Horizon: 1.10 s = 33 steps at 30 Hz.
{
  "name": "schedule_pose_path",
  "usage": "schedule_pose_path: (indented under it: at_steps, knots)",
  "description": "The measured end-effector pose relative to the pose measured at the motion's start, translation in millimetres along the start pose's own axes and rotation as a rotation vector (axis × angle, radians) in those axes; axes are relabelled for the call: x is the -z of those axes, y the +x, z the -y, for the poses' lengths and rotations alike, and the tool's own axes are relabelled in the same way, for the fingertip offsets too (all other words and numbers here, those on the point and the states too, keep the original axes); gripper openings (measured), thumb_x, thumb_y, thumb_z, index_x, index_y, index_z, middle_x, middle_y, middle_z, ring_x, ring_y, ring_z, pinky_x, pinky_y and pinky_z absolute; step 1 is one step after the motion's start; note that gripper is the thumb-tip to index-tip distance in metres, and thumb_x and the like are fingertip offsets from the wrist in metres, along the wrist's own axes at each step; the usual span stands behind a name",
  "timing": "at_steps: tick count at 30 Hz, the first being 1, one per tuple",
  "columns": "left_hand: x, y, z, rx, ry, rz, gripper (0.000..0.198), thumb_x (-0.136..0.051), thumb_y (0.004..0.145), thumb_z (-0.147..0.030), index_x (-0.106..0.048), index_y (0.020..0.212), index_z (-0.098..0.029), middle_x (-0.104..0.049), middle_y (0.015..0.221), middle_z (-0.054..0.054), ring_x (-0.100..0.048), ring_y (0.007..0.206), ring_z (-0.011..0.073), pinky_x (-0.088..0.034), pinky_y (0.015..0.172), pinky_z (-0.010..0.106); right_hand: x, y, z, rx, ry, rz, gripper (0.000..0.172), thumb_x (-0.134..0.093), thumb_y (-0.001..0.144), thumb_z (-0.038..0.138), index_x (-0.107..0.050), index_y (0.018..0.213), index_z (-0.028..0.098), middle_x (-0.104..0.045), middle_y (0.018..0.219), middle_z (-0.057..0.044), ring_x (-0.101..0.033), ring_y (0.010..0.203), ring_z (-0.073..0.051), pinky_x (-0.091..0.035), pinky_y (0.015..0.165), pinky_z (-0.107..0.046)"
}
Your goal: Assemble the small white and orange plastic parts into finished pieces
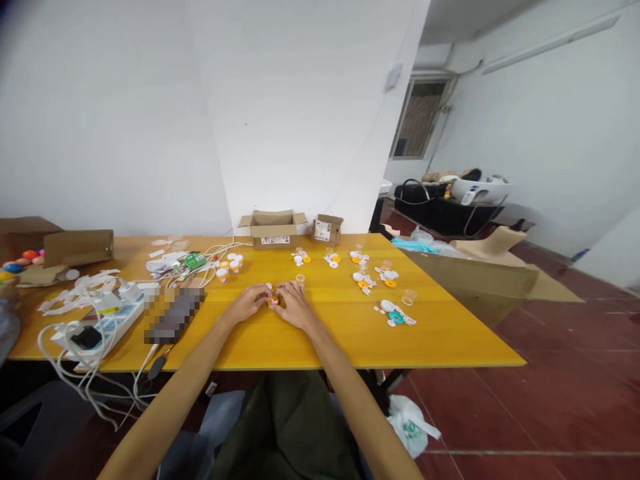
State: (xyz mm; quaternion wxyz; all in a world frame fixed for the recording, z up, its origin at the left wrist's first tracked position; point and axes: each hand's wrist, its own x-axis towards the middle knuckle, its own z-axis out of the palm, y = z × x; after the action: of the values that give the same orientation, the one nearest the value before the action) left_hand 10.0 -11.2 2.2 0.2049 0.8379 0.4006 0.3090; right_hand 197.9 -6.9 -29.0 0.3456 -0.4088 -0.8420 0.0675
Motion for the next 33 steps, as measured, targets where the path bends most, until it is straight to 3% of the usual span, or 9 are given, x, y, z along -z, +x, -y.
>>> schedule_pose_path:
  at_steps: [33]
  knots:
    - [4.0, 0.2, -6.1, -0.026, 0.04, -0.04, 0.015, -0.059, 0.077, -0.006, -0.068, 0.074, -0.017, -0.064, 0.074, 0.001, -0.057, 0.067, 0.0119, -0.045, 0.068, 0.023, 0.8, 0.9, 1.4, -0.002, 0.001, 0.01, 0.008, -0.068, 0.084, 0.03, -0.062, 0.085, 0.024, -0.062, 0.114, -0.007, -0.053, 0.109, -0.026, -0.04, 0.097, -0.046]
